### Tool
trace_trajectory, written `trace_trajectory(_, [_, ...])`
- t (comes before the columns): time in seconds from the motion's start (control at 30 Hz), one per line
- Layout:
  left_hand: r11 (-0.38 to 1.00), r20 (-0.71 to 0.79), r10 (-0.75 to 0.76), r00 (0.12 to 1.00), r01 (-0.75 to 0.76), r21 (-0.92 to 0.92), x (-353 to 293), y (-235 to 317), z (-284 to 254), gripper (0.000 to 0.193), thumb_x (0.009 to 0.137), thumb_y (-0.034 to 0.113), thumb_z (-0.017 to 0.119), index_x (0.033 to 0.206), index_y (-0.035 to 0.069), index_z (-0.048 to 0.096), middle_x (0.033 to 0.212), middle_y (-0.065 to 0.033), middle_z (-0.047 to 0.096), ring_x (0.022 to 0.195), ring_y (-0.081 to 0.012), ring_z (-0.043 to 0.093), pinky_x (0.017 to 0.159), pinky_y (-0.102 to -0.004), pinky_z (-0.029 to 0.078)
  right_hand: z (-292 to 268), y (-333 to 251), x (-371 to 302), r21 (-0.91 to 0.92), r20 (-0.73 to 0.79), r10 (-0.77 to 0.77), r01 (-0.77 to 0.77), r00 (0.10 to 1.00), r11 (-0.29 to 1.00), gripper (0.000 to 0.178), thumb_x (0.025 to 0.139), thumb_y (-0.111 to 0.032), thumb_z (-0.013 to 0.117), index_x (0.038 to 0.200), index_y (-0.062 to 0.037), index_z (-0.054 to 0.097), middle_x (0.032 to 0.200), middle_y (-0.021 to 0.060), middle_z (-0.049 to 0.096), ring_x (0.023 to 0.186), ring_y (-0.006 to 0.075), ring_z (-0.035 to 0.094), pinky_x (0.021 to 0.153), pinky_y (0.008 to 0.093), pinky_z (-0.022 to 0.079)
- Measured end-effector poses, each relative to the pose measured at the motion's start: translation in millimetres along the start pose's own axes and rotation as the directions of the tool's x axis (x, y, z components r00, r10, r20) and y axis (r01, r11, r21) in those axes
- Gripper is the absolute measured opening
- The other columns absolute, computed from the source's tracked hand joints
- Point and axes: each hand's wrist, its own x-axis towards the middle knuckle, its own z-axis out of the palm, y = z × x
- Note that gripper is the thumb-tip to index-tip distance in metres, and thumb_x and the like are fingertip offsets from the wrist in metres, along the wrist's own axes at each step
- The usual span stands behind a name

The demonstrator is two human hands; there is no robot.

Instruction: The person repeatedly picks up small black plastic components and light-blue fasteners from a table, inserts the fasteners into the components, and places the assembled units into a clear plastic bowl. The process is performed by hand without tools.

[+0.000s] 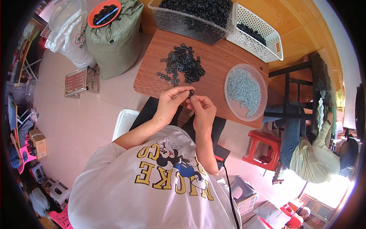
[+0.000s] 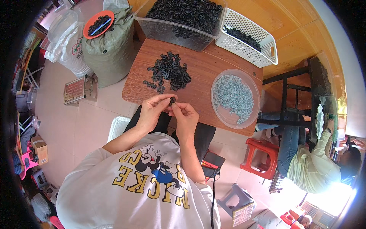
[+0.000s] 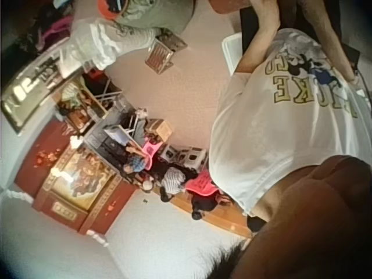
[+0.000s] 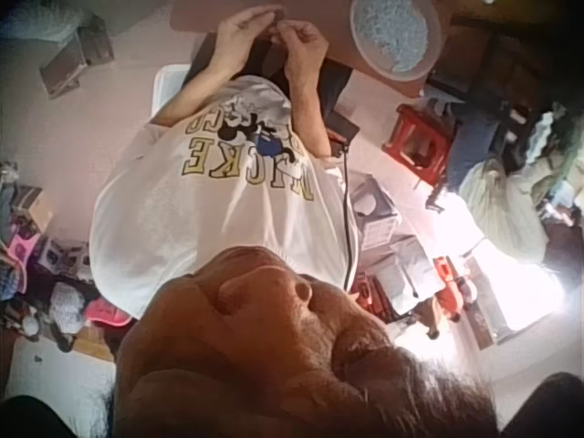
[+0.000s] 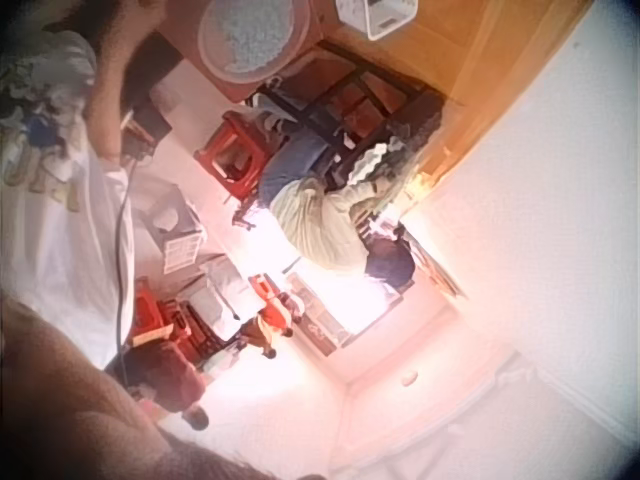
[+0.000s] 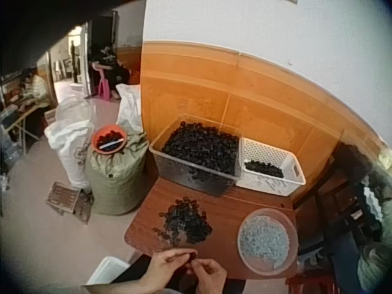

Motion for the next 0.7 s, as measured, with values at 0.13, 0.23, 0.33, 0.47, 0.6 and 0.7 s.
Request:
trace_trajectory(0.13, [1.000, -0.028, 0.008, 1.000, -0.009, -0.022, -0.2, -3.2, -0.7, 0.021, 0.088, 0.005, 0.056, 0.107, -0.002, 0.062, 0.091, -0.0092, 0.065, 0.074, -0.0112, 0.062, 0.067, -0.0232, 0.052, -1.5, 1.1, 0.9, 0.000, -0.004, -0.014, 0.014, 1.000, 1.000, 0.007, 0.083, -0.003, 0.062, 0.086, 0.0036, 0.062, 0.077, 0.0104, 0.066, 0.064, 0.0119, 0.060, 0.060, 0.0211, 0.048])
trace_trajectory(0.23, [1.000, -0.057, 0.000, 0.998, -0.001, -0.020, 0.3, -2.3, -0.2, 0.021, 0.087, 0.005, 0.057, 0.106, -0.002, 0.062, 0.087, -0.0088, 0.065, 0.072, -0.0113, 0.062, 0.067, -0.0228, 0.051, -3.0, 3.6, 2.2, -0.006, 0.000, -0.013, 0.013, 1.000, 1.000, 0.007, 0.083, -0.003, 0.062, 0.085, 0.0037, 0.062, 0.076, 0.0104, 0.066, 0.064, 0.0118, 0.060, 0.060, 0.0213, 0.048])
trace_trajectory(0.33, [1.000, -0.070, -0.006, 0.998, 0.006, 0.006, 1.2, -2.8, -1.0, 0.021, 0.087, 0.005, 0.057, 0.106, -0.002, 0.062, 0.086, -0.0084, 0.065, 0.071, -0.0112, 0.062, 0.067, -0.0225, 0.051, -2.8, 4.0, 2.7, -0.002, 0.003, -0.009, 0.009, 1.000, 1.000, 0.007, 0.083, -0.003, 0.062, 0.085, 0.0037, 0.062, 0.076, 0.0102, 0.066, 0.064, 0.0117, 0.060, 0.060, 0.0215, 0.048])
trace_trajectory(0.47, [0.997, -0.054, 0.017, 0.998, -0.013, 0.075, 1.5, -1.8, -1.3, 0.022, 0.086, 0.003, 0.058, 0.107, -0.002, 0.062, 0.087, -0.0085, 0.065, 0.073, -0.0107, 0.062, 0.069, -0.0223, 0.051, -2.4, 4.1, 4.1, 0.000, -0.005, -0.011, 0.011, 1.000, 1.000, 0.007, 0.083, -0.003, 0.062, 0.085, 0.0034, 0.062, 0.075, 0.0095, 0.065, 0.064, 0.0116, 0.060, 0.060, 0.0216, 0.048])
trace_trajectory(0.6, [0.993, -0.003, 0.031, 1.000, -0.030, 0.113, 2.4, -1.0, -1.8, 0.023, 0.085, 0.000, 0.058, 0.108, -0.001, 0.062, 0.089, -0.0065, 0.063, 0.078, -0.0096, 0.061, 0.070, -0.0220, 0.051, -4.1, 6.0, 5.9, 0.036, -0.012, -0.002, 0.003, 1.000, 0.999, 0.006, 0.082, -0.003, 0.062, 0.085, 0.0027, 0.062, 0.075, 0.0078, 0.065, 0.063, 0.0113, 0.060, 0.060, 0.0216, 0.048])
trace_trajectory(0.7, [0.970, 0.055, 0.094, 0.994, -0.104, 0.219, 3.1, 4.6, -1.8, 0.025, 0.084, -0.003, 0.057, 0.109, 0.000, 0.062, 0.091, -0.0037, 0.058, 0.082, -0.0095, 0.060, 0.071, -0.0218, 0.050, -3.7, 2.5, 6.3, 0.055, -0.001, -0.008, 0.008, 1.000, 0.998, 0.006, 0.082, -0.003, 0.063, 0.085, 0.0027, 0.063, 0.076, 0.0068, 0.064, 0.065, 0.0102, 0.059, 0.061, 0.0211, 0.047])
